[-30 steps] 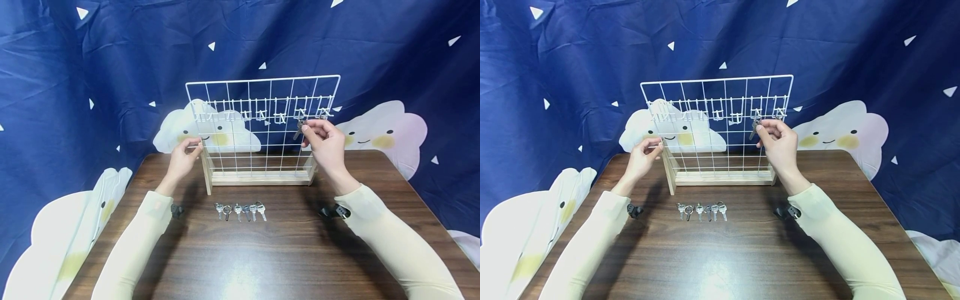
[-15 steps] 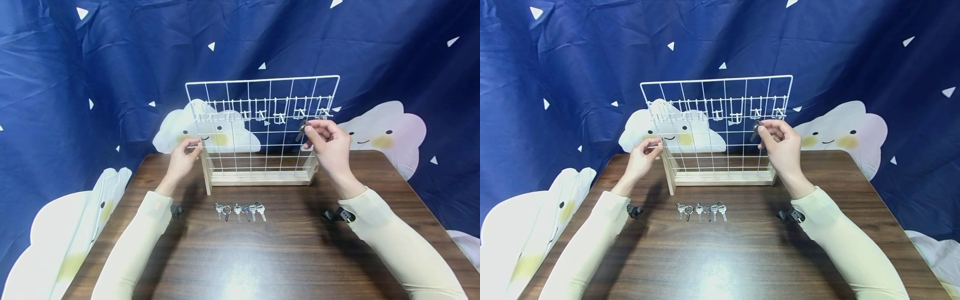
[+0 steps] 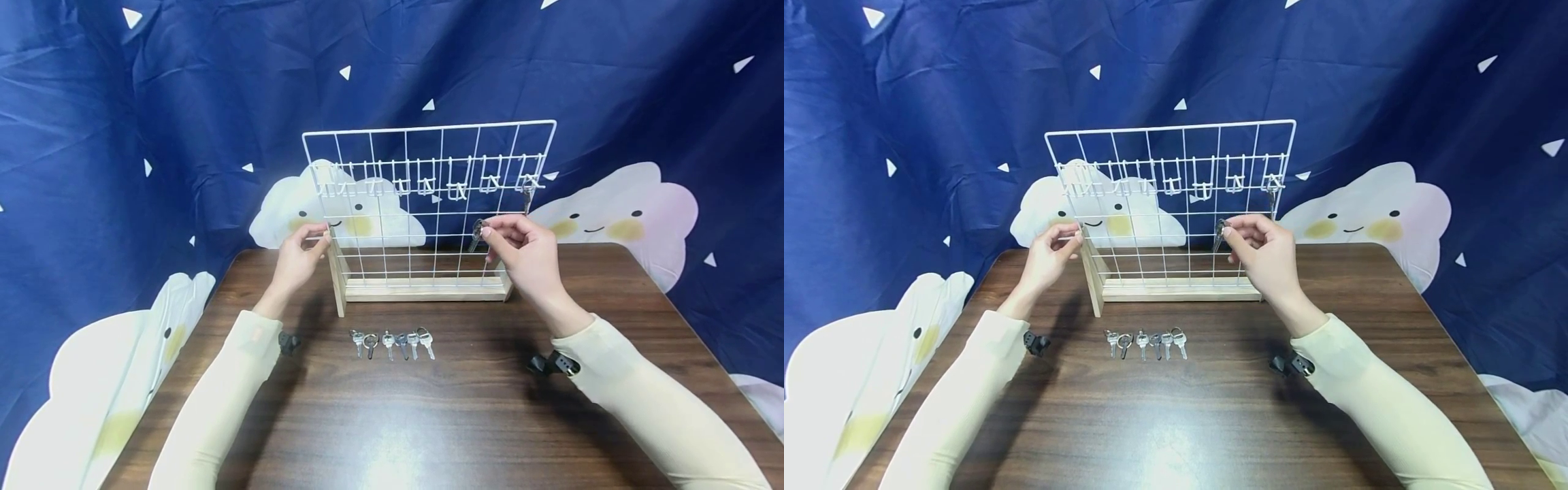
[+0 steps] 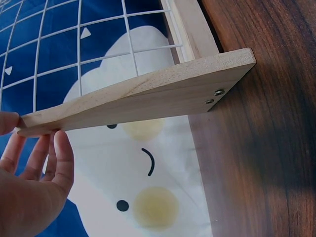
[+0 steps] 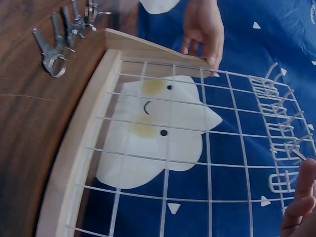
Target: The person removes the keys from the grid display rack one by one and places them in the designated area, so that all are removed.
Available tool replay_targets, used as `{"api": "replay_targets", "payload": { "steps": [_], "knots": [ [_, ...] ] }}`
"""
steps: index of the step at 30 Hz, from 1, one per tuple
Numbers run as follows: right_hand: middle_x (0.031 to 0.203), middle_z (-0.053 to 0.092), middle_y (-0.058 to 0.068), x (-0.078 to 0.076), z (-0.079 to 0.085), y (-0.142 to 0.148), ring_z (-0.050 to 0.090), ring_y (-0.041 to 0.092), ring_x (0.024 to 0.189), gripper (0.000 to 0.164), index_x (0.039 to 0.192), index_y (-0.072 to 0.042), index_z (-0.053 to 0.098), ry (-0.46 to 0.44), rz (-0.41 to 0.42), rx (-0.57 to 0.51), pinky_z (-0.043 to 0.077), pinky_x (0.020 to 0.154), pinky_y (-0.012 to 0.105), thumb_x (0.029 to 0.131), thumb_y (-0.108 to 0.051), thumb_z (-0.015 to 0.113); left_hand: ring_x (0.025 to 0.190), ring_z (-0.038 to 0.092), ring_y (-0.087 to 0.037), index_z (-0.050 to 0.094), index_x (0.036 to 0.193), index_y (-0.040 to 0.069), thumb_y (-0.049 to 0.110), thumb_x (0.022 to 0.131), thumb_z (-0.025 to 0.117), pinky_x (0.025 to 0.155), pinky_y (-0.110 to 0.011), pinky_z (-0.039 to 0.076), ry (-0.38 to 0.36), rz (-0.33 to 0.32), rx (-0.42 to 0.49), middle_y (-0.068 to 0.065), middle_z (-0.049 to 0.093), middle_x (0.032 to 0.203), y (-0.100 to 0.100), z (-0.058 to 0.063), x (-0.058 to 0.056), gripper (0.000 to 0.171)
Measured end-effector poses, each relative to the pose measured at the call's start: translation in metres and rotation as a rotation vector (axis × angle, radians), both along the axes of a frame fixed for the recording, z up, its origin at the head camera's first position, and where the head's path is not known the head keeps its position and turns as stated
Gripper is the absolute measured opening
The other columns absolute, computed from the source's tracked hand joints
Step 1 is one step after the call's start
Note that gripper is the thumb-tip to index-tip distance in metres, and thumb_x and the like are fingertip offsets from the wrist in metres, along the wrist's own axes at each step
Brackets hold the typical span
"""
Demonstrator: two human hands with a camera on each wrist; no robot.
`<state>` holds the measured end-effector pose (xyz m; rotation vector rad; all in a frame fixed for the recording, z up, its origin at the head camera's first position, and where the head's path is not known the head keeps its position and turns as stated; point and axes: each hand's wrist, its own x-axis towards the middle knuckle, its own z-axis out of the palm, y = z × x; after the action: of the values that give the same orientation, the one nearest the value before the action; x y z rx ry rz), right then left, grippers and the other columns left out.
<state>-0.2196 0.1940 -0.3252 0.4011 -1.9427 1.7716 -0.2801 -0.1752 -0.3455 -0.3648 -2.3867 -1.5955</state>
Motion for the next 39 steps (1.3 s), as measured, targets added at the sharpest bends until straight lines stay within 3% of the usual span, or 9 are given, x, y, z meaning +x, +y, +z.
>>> {"api": "replay_targets", "payload": {
  "steps": [7, 10, 14, 20, 24, 27, 31, 34, 39],
  "knots": [
    [0.074, 0.072, -0.016, 0.000, -0.018, -0.001, 0.064, 0.010, 0.052, 0.026, 0.106, 0.008, 0.067, -0.124, 0.018, 0.131, 0.056, 0.050, 0.019, 0.092, -0.013, 0.072, 0.104, 0.068, -0.043, 0.059, 0.127, -0.009, 0.008, 0.097, 0.063, 0.083, -0.036, 0.065, -0.005, -0.002, 0.002, -0.026, 0.063, 0.130, 0.000, 0.000, -0.001, 0.035],
    [0.076, 0.073, -0.016, -0.001, -0.027, -0.002, 0.065, 0.010, 0.053, 0.025, 0.106, 0.005, 0.068, -0.169, 0.027, 0.178, 0.054, 0.050, 0.019, 0.092, -0.016, 0.072, 0.104, 0.067, -0.045, 0.059, 0.127, -0.010, 0.007, 0.096, 0.063, 0.076, -0.021, 0.063, -0.007, -0.006, 0.007, -0.026, 0.063, 0.130, 0.000, -0.001, -0.001, 0.036],
    [0.080, 0.076, -0.008, -0.003, -0.040, -0.004, 0.064, 0.012, 0.054, 0.020, 0.104, -0.001, 0.070, -0.215, 0.056, 0.232, 0.048, 0.048, 0.018, 0.093, -0.017, 0.072, 0.105, 0.067, -0.046, 0.058, 0.127, -0.011, 0.007, 0.096, 0.064, 0.071, -0.010, 0.059, -0.007, -0.013, 0.019, -0.027, 0.062, 0.131, -0.001, -0.001, -0.001, 0.036],
    [0.085, 0.076, 0.009, -0.004, -0.064, -0.011, 0.064, 0.012, 0.055, 0.018, 0.104, 0.000, 0.070, -0.294, 0.121, 0.271, 0.057, 0.052, 0.026, 0.093, -0.014, 0.071, 0.106, 0.066, -0.046, 0.059, 0.127, -0.011, 0.006, 0.096, 0.064, 0.071, -0.009, 0.058, -0.002, -0.013, 0.018, -0.027, 0.062, 0.131, -0.001, -0.002, -0.001, 0.036],
    [0.087, 0.077, 0.012, -0.004, -0.077, -0.014, 0.065, 0.013, 0.054, 0.017, 0.101, 0.001, 0.070, -0.335, 0.134, 0.284, 0.061, 0.055, 0.030, 0.091, -0.012, 0.071, 0.105, 0.067, -0.040, 0.059, 0.127, -0.010, 0.007, 0.096, 0.064, 0.075, -0.018, 0.062, 0.000, 0.001, 0.005, -0.026, 0.063, 0.131, 0.000, -0.001, -0.001, 0.035],
    [0.089, 0.076, 0.017, -0.005, -0.084, -0.015, 0.064, 0.013, 0.054, 0.017, 0.100, 0.001, 0.070, -0.353, 0.149, 0.295, 0.060, 0.055, 0.030, 0.091, -0.012, 0.072, 0.102, 0.067, -0.033, 0.059, 0.127, -0.009, 0.007, 0.096, 0.063, 0.082, -0.032, 0.065, 0.002, 0.007, -0.005, -0.025, 0.063, 0.131, 0.000, 0.000, 0.000, 0.035],
    [0.090, 0.075, 0.024, -0.003, -0.090, -0.017, 0.064, 0.013, 0.054, 0.017, 0.101, 0.002, 0.070, -0.394, 0.174, 0.323, 0.061, 0.057, 0.032, 0.090, -0.011, 0.072, 0.102, 0.068, -0.037, 0.059, 0.127, -0.010, 0.006, 0.096, 0.063, 0.089, -0.053, 0.061, 0.005, -0.001, 0.004, -0.027, 0.062, 0.131, 0.000, 0.001, 0.000, 0.035],
    [0.089, 0.074, 0.025, -0.003, -0.097, -0.018, 0.064, 0.013, 0.054, 0.018, 0.101, 0.003, 0.070, -0.424, 0.194, 0.358, 0.061, 0.058, 0.033, 0.090, -0.010, 0.072, 0.104, 0.067, -0.045, 0.059, 0.126, -0.011, 0.006, 0.096, 0.063, 0.090, -0.058, 0.059, 0.003, -0.003, 0.008, -0.028, 0.063, 0.130, 0.001, 0.001, 0.001, 0.035],
    [0.084, 0.075, 0.016, -0.006, -0.110, -0.017, 0.064, 0.014, 0.055, 0.017, 0.102, 0.004, 0.069, -0.469, 0.246, 0.387, 0.062, 0.059, 0.034, 0.090, -0.009, 0.071, 0.103, 0.068, -0.044, 0.059, 0.126, -0.010, 0.008, 0.097, 0.063, 0.085, -0.046, 0.064, -0.004, 0.010, -0.016, -0.027, 0.064, 0.128, 0.002, 0.002, 0.002, 0.035]
  ]
}}
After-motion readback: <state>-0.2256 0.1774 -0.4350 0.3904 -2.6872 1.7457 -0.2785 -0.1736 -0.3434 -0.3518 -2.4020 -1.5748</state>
